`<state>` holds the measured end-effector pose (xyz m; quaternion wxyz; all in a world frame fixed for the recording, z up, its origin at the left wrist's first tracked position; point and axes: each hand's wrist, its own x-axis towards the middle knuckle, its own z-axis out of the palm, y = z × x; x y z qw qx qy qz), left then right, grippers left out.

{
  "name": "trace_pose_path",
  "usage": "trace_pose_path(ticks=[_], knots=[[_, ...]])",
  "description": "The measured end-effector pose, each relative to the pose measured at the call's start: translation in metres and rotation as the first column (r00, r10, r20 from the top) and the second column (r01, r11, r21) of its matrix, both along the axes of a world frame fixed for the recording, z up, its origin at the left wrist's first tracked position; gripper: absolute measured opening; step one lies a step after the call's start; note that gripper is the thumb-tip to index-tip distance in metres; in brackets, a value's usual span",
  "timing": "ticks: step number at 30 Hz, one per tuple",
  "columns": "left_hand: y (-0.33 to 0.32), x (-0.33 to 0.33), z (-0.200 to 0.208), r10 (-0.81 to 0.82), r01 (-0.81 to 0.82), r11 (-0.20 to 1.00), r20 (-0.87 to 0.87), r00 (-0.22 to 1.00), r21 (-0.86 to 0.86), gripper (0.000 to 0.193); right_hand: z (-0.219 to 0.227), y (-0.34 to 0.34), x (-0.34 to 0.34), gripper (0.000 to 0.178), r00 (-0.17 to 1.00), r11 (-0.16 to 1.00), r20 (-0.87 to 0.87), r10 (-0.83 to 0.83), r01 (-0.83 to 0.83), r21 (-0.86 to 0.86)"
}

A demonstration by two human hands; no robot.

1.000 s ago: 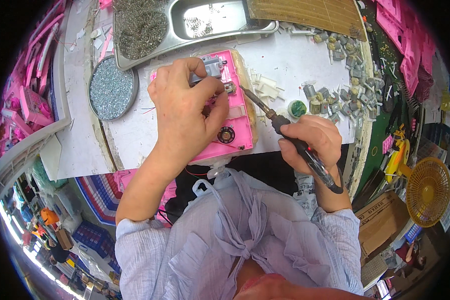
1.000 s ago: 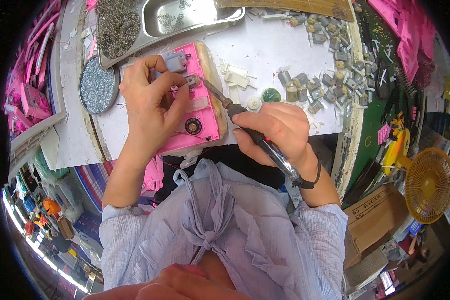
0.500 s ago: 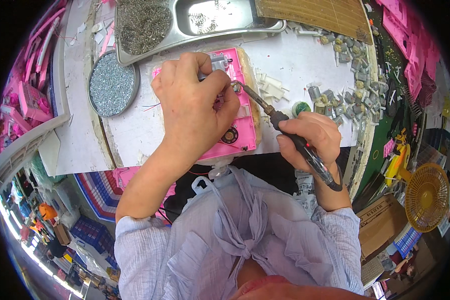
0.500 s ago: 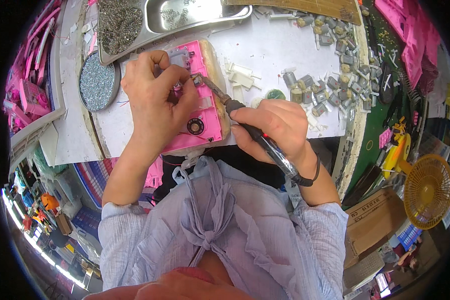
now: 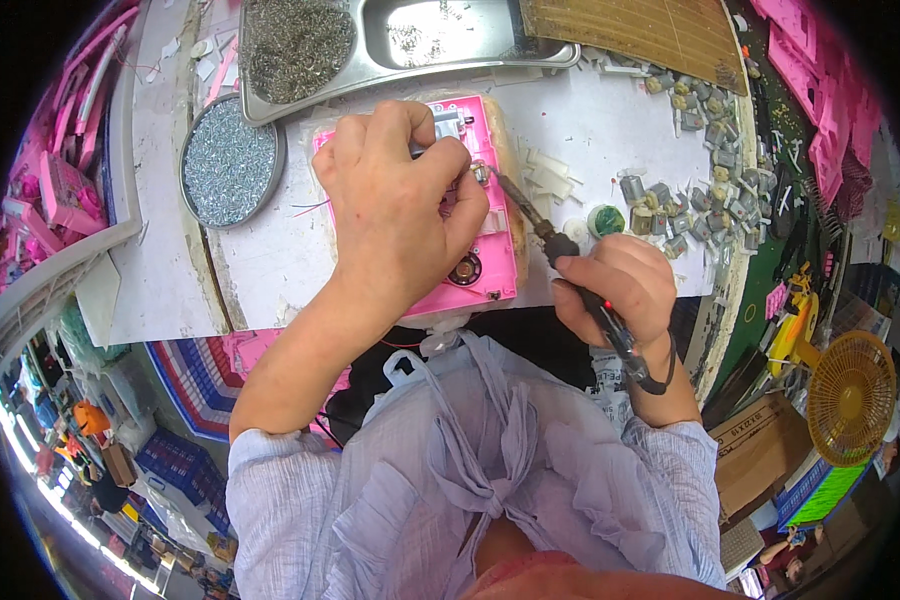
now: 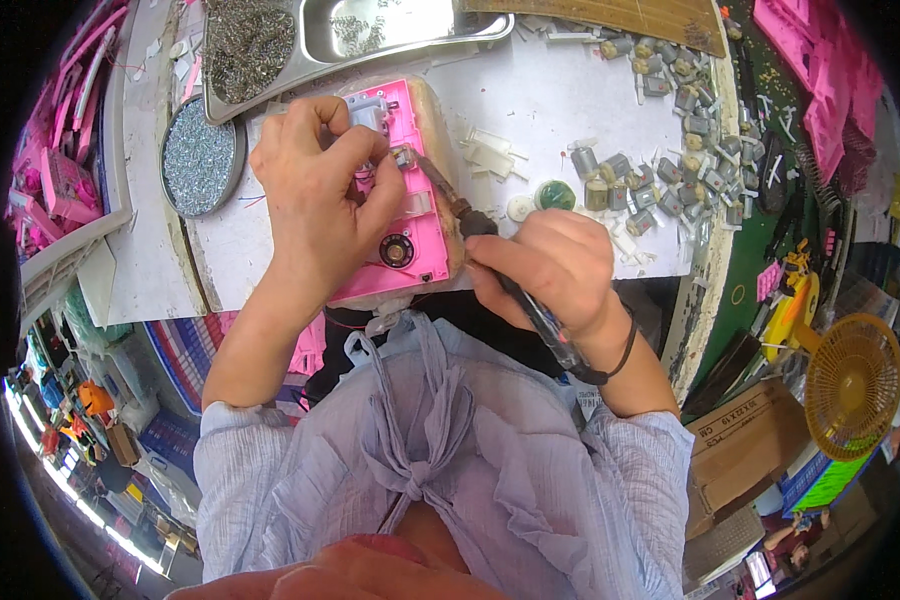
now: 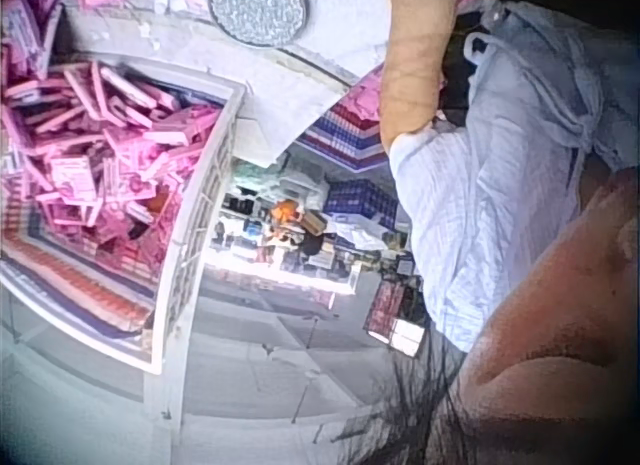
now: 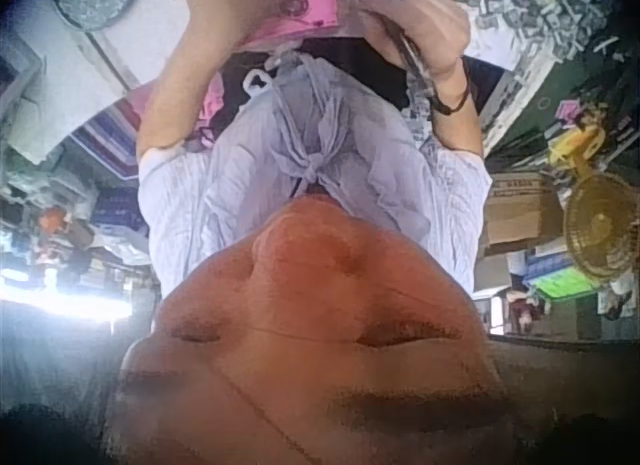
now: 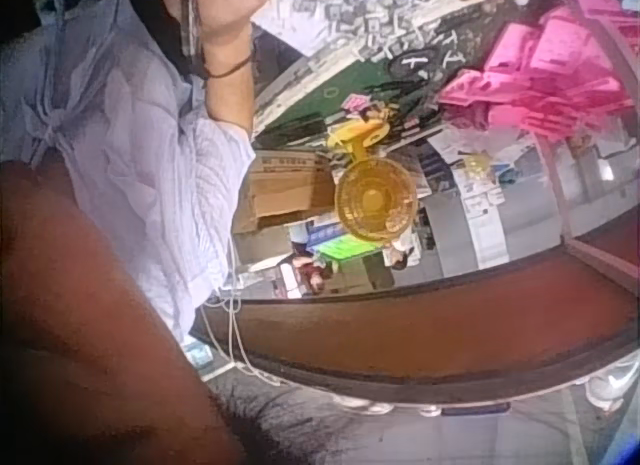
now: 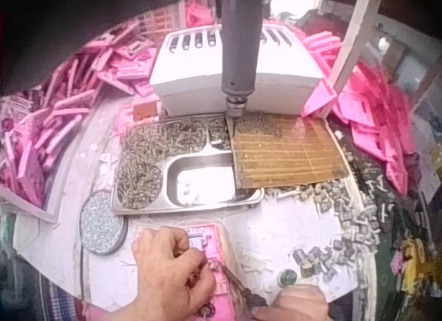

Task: Assembling a toy electronic device by soldering wires to components and securing the plastic casing with screws.

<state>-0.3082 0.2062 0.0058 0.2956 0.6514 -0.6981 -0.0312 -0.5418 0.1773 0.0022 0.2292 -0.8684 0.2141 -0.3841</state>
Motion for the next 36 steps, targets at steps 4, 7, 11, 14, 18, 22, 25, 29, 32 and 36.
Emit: trace_pose_path(ticks=[4,7,11,14,18,22,25,29,32,36], knots=[[-0.002,-0.001,0.003,-0.004,0.005,1.000,0.027,1.000,-0.025,0.010,0.001,0.001,-0.002,0.038,0.998,1.000,0.062,-0.023,0.023,0.014],[-0.001,-0.001,0.003,0.000,0.001,1.000,0.030,1.000,-0.020,0.010,0.001,0.001,-0.002,0.037,0.999,1.000,0.053,-0.011,0.010,0.015],[-0.001,-0.001,0.004,0.000,0.000,1.000,0.035,0.999,-0.024,0.010,0.003,0.000,-0.001,0.036,0.998,1.000,0.062,-0.028,0.027,0.009],[-0.001,-0.001,0.004,-0.003,0.004,0.999,0.035,0.999,-0.039,0.009,0.002,0.000,-0.002,0.035,0.998,1.000,0.066,-0.024,0.023,0.019],[0.003,0.001,0.009,-0.015,0.015,1.000,0.031,0.999,-0.020,0.020,0.003,-0.002,-0.003,0.035,0.996,0.999,0.079,-0.031,0.030,0.015],[0.017,0.033,0.023,0.082,-0.080,0.990,0.013,0.997,-0.116,0.032,0.007,-0.004,-0.008,0.035,0.996,0.999,0.081,-0.048,0.046,0.018],[0.044,0.064,0.023,0.194,-0.189,0.938,0.013,0.981,0.290,0.029,0.007,-0.005,-0.011,0.036,0.995,0.998,0.078,-0.064,0.063,0.018],[0.064,0.073,0.031,-0.010,-0.028,0.951,0.123,0.992,0.307,0.017,0.011,-0.007,-0.003,0.035,0.990,0.998,0.126,-0.058,0.061,-0.014],[0.045,0.070,0.029,0.001,0.002,0.998,0.040,0.999,-0.063,0.018,0.018,-0.005,0.004,0.034,0.991,0.999,0.126,-0.048,0.049,-0.002],[0.024,0.046,0.014,0.017,-0.036,0.999,-0.563,0.826,-0.022,0.008,0.019,0.009,0.021,0.038,0.957,0.938,0.254,-0.142,0.048,0.344]])
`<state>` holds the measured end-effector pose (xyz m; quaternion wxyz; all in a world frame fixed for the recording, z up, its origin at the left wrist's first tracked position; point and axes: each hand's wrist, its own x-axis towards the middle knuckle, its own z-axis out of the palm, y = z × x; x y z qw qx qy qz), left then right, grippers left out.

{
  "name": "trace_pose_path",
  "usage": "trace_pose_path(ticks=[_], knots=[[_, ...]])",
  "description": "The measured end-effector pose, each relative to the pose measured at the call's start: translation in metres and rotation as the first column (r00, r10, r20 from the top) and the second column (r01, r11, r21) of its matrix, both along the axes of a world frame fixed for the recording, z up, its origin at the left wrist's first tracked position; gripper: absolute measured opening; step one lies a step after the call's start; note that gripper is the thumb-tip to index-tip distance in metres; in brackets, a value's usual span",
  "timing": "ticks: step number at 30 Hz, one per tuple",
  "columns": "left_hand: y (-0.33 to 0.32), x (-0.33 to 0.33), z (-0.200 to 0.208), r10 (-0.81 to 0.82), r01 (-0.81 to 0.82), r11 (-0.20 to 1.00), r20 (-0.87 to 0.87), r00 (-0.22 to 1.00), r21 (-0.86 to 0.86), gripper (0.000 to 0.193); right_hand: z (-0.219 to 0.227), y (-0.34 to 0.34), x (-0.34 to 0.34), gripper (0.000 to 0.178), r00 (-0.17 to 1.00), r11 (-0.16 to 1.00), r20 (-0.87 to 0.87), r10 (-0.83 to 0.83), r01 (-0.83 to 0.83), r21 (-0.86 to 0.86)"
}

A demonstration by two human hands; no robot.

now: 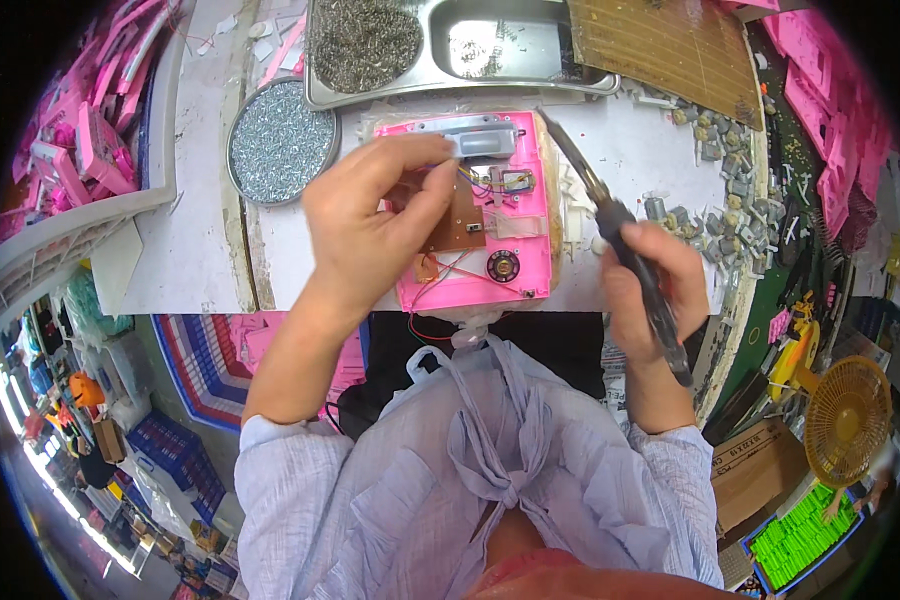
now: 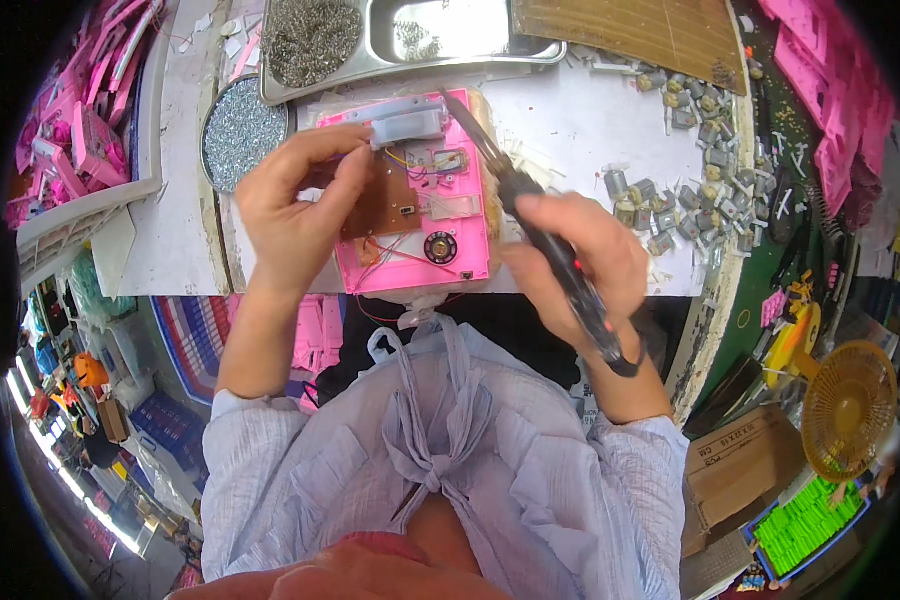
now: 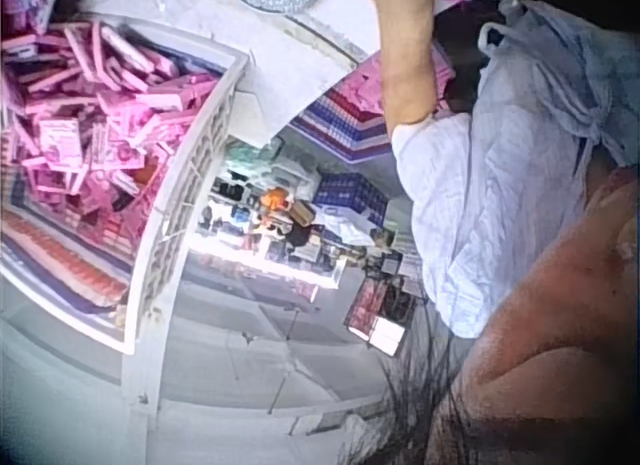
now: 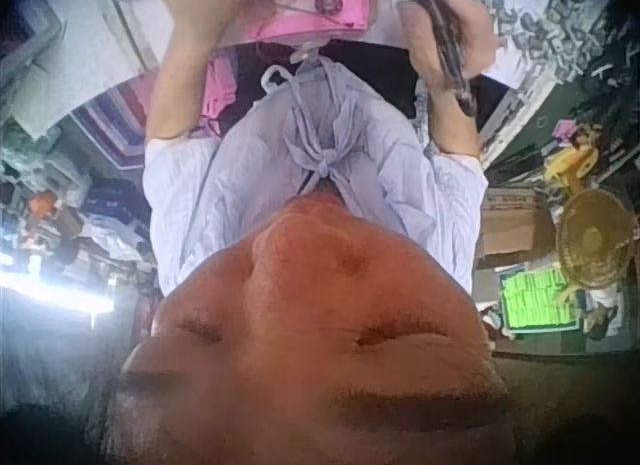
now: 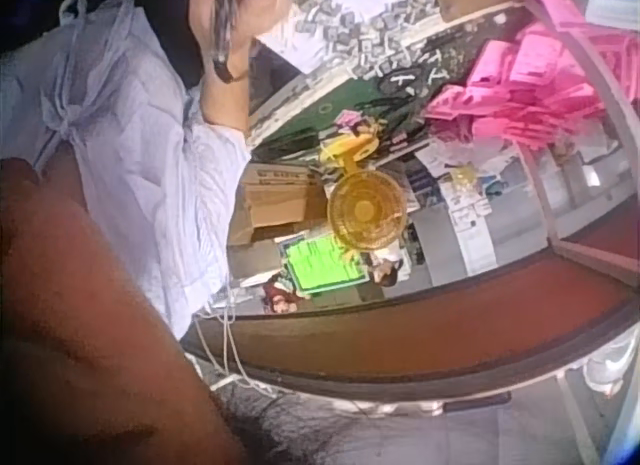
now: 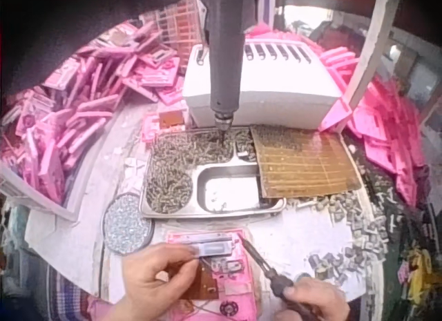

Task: Assembling a toy electronic device by soldering wires to components and securing the plastic casing with screws.

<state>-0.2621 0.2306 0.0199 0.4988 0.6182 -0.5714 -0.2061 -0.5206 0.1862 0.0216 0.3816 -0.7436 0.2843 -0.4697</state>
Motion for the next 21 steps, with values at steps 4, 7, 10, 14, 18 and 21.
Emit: trace_pose_path(ticks=[4,7,10,14,18,21], knots=[[-0.003,-0.015,-0.006,0.069,0.046,0.978,-0.525,0.848,0.203,0.011,0.009,-0.004,0.041,0.042,0.998,0.977,0.060,0.009,-0.021,0.214],[0.000,-0.012,-0.009,0.052,0.088,0.972,-0.564,0.824,0.218,0.011,0.009,-0.015,0.067,0.044,0.995,0.954,0.079,0.059,-0.080,0.287],[0.002,-0.007,-0.009,0.030,0.123,0.957,-0.515,0.857,0.261,0.008,0.006,-0.028,0.087,0.046,0.993,0.956,0.066,0.093,-0.108,0.274],[0.002,-0.002,-0.012,-0.005,0.150,0.955,-0.492,0.871,0.255,0.010,0.004,-0.034,0.099,0.048,0.991,0.941,0.048,0.126,-0.135,0.311],[0.001,0.005,-0.012,-0.058,0.181,0.946,-0.410,0.910,0.269,0.011,0.006,-0.037,0.103,0.050,0.983,0.912,0.052,0.174,-0.181,0.367],[0.000,0.007,-0.011,-0.062,0.181,0.952,-0.423,0.904,0.247,0.011,0.005,-0.037,0.102,0.051,0.988,0.934,0.020,0.151,-0.149,0.326]])
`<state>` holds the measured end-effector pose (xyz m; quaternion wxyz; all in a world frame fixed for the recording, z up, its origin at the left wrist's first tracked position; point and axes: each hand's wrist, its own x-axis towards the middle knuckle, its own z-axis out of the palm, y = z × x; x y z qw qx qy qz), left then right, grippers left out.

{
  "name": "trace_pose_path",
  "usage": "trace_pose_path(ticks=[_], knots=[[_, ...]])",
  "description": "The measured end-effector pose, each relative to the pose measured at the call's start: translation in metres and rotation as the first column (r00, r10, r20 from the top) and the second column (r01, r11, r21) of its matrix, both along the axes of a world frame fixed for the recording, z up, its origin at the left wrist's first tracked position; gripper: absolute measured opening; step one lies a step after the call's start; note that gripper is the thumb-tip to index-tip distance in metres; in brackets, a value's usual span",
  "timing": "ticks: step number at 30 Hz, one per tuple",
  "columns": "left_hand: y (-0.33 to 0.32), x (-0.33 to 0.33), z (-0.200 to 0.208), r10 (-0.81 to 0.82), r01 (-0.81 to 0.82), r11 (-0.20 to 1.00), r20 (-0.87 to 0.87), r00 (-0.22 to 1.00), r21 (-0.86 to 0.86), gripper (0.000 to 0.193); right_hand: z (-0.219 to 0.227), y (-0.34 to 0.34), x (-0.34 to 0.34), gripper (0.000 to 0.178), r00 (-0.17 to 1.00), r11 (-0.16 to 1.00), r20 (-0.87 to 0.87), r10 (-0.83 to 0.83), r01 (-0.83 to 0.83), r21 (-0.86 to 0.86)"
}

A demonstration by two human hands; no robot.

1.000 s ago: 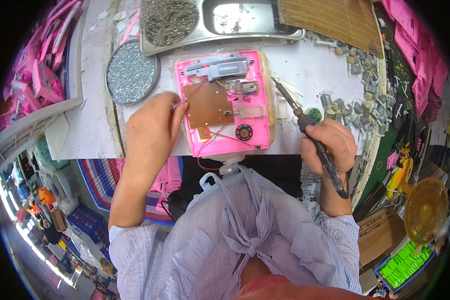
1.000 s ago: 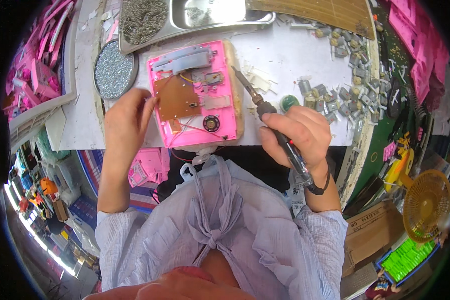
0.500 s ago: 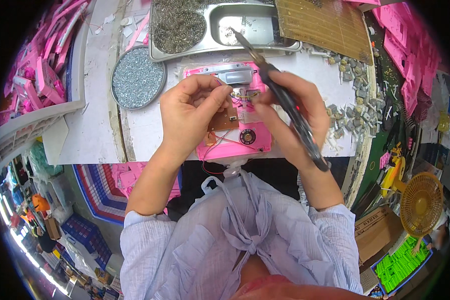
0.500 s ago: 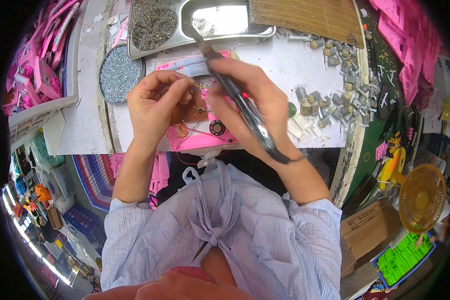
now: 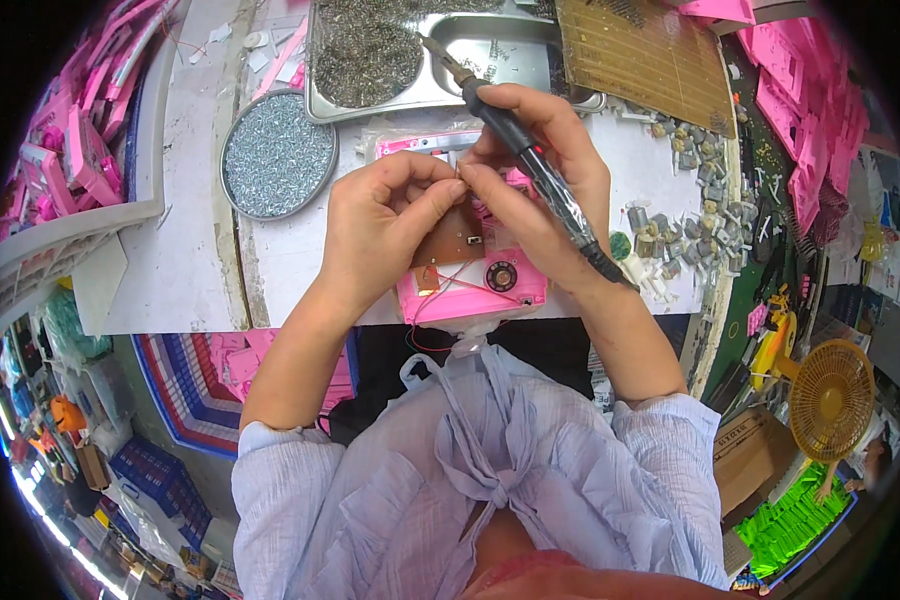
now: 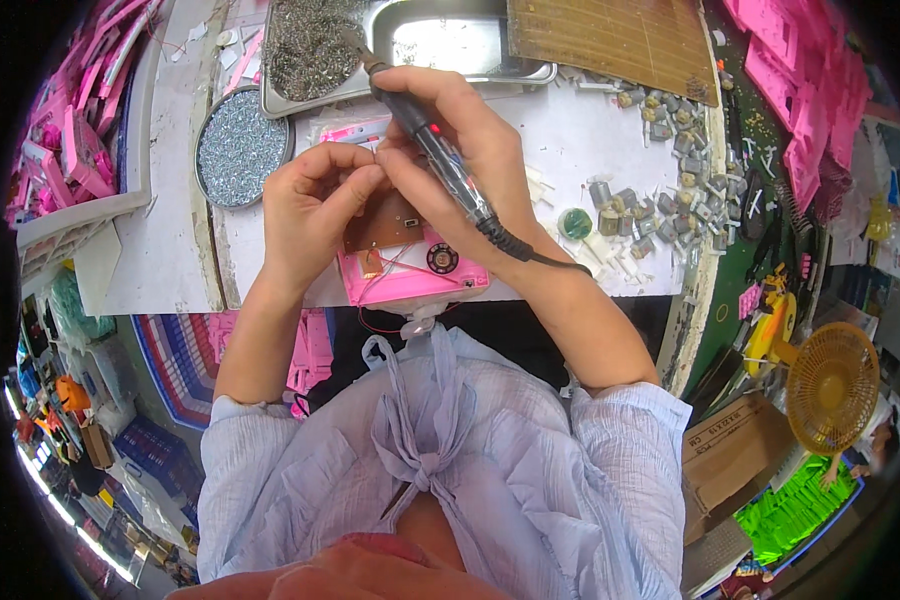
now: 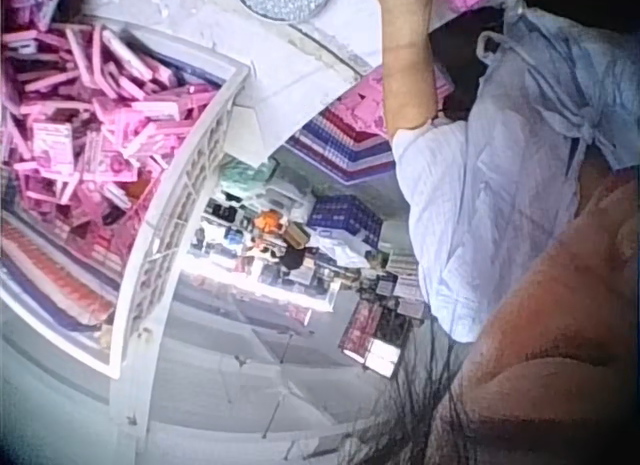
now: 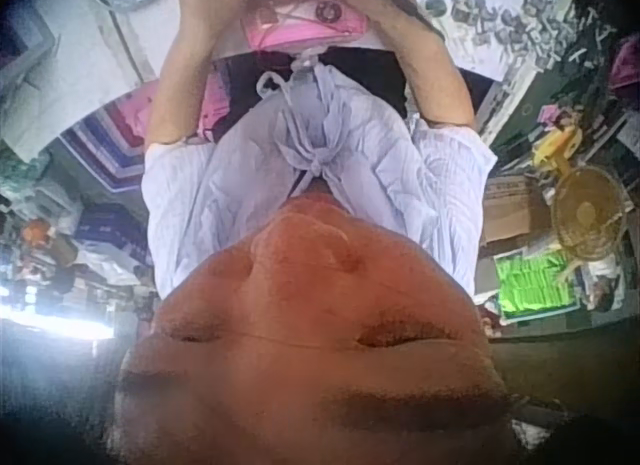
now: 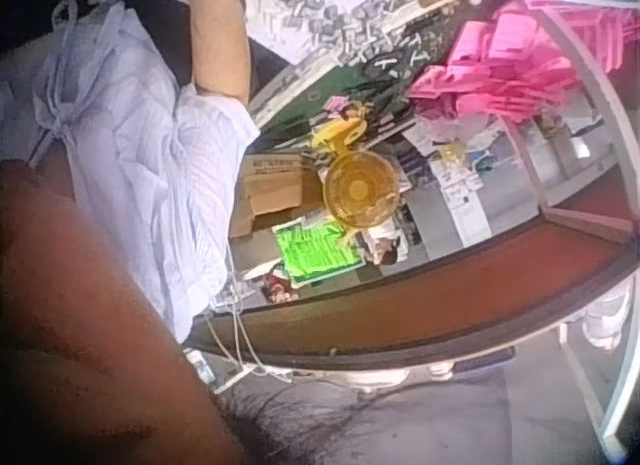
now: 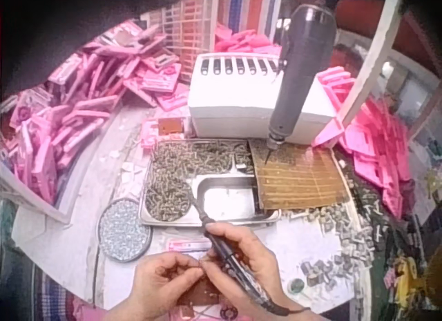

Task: Assembling a toy electronic device by soldering wires to components and securing the plastic casing with screws.

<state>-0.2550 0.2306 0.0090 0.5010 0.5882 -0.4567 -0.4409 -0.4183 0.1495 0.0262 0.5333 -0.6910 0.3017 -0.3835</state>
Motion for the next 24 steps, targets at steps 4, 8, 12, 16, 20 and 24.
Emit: trace_pose_path(ticks=[4,8,12,16,20,24], knots=[[0.002,0.004,-0.004,0.038,-0.037,0.998,0.033,0.999,-0.050,0.010,-0.007,0.002,0.000,0.054,0.999,0.995,-0.007,-0.045,0.044,-0.092],[-0.003,0.008,-0.003,0.016,0.008,0.994,0.220,0.975,-0.108,0.008,-0.015,0.006,-0.002,0.052,0.990,0.958,-0.049,-0.131,0.114,-0.264],[-0.003,0.005,0.002,0.030,-0.012,0.998,0.287,0.958,-0.062,0.006,-0.022,0.016,-0.017,0.048,0.976,0.839,-0.141,-0.164,0.063,-0.541],[-0.005,-0.002,0.005,0.021,0.028,0.992,0.378,0.926,-0.124,0.006,-0.030,0.029,-0.029,0.048,0.972,0.812,-0.141,-0.186,0.072,-0.579],[-0.006,-0.006,0.002,0.033,0.039,0.989,0.479,0.877,-0.141,0.008,-0.015,0.024,-0.046,0.044,0.951,0.795,-0.147,-0.274,0.138,-0.590],[-0.006,-0.007,0.001,0.052,0.032,0.987,0.507,0.861,-0.155,0.007,-0.017,0.008,-0.072,0.040,0.986,0.779,-0.033,-0.162,0.108,-0.617]])
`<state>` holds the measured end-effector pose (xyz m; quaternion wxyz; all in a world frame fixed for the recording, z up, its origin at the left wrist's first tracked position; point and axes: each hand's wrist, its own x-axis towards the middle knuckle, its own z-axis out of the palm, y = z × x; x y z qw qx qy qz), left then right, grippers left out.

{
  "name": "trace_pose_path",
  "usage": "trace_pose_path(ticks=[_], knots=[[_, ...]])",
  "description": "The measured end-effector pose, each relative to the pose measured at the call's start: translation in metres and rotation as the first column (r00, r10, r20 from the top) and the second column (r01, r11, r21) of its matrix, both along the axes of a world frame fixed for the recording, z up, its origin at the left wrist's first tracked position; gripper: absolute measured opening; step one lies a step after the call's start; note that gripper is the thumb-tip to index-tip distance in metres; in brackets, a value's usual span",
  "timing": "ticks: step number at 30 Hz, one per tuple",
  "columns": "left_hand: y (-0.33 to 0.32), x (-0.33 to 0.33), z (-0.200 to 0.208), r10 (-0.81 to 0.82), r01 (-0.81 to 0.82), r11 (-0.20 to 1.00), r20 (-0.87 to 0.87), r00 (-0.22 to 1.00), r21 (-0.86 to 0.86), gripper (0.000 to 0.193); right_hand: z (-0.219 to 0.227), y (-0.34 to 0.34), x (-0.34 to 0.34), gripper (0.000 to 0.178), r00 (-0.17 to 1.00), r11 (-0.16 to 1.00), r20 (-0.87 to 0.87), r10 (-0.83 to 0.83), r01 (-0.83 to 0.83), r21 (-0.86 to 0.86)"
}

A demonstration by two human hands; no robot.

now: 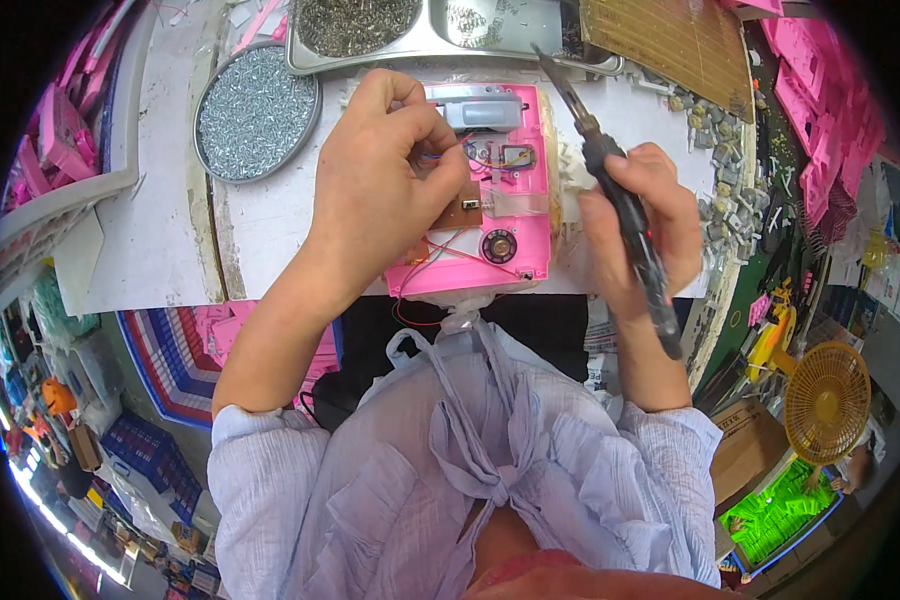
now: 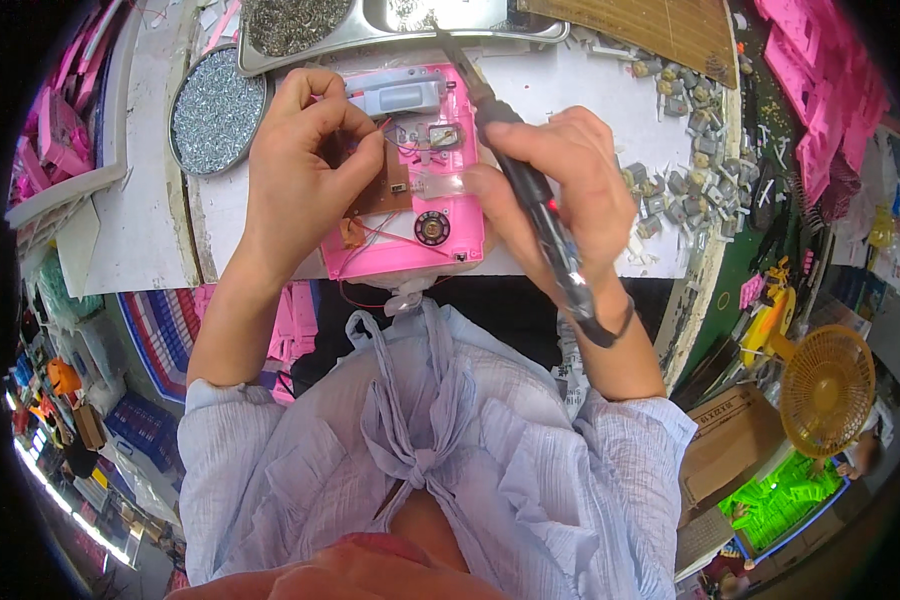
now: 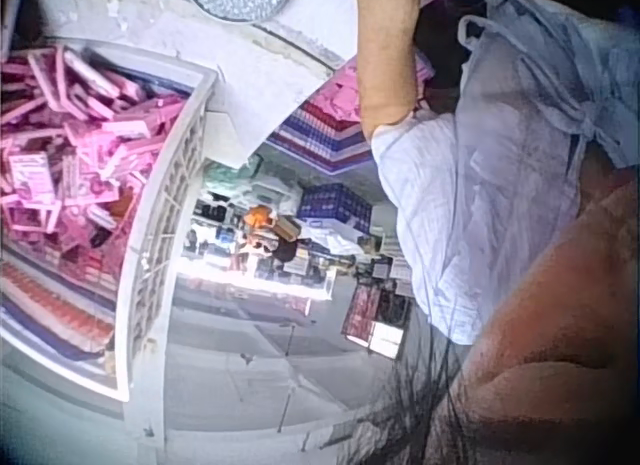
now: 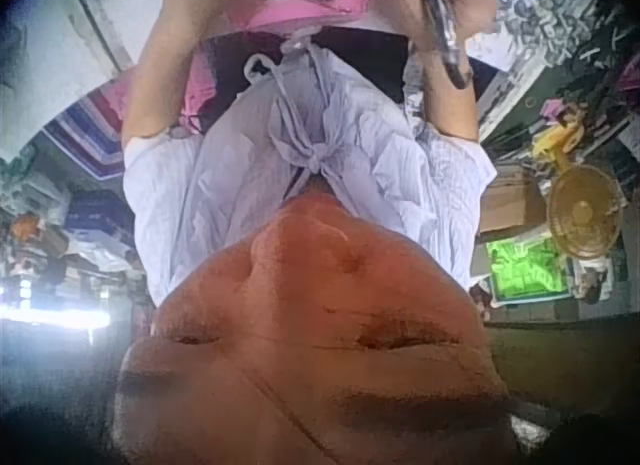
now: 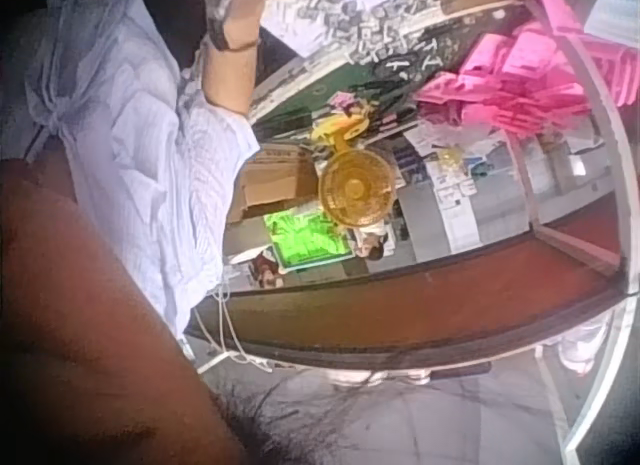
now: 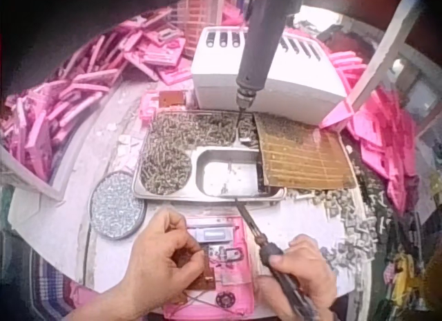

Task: Assembling a toy electronic device by soldering wires to components and securing the plastic casing with screws.

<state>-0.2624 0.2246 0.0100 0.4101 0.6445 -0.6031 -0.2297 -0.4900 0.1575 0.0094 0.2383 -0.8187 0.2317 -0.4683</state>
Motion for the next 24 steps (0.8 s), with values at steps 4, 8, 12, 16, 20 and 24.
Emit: trace_pose_path(ticks=[4,8,12,16,20,24], knots=[[-0.001,-0.001,0.000,0.015,-0.015,1.000,-0.004,1.000,0.005,0.007,0.007,0.001,-0.006,0.036,0.995,0.995,-0.008,0.098,-0.098,-0.007],[-0.002,0.000,-0.004,0.021,-0.020,0.999,0.027,0.999,-0.031,0.007,0.012,0.005,-0.003,0.037,0.984,0.985,-0.040,0.172,-0.171,0.022],[-0.002,0.000,-0.002,0.020,-0.019,0.999,0.029,0.999,-0.028,0.008,0.008,0.007,0.000,0.036,0.979,0.981,-0.049,0.196,-0.195,0.015],[-0.001,0.000,-0.002,0.025,-0.025,1.000,0.023,0.999,-0.015,0.008,0.004,0.006,0.002,0.037,0.979,0.980,-0.051,0.199,-0.200,0.001],[-0.002,0.000,-0.004,0.022,-0.022,0.999,0.022,1.000,-0.033,0.008,0.001,0.005,0.005,0.037,0.982,0.983,-0.044,0.185,-0.186,-0.009],[-0.002,0.000,-0.003,0.022,-0.021,0.999,0.027,0.999,-0.033,0.008,0.003,0.007,-0.001,0.029,0.971,0.981,-0.139,0.195,-0.190,0.043]])
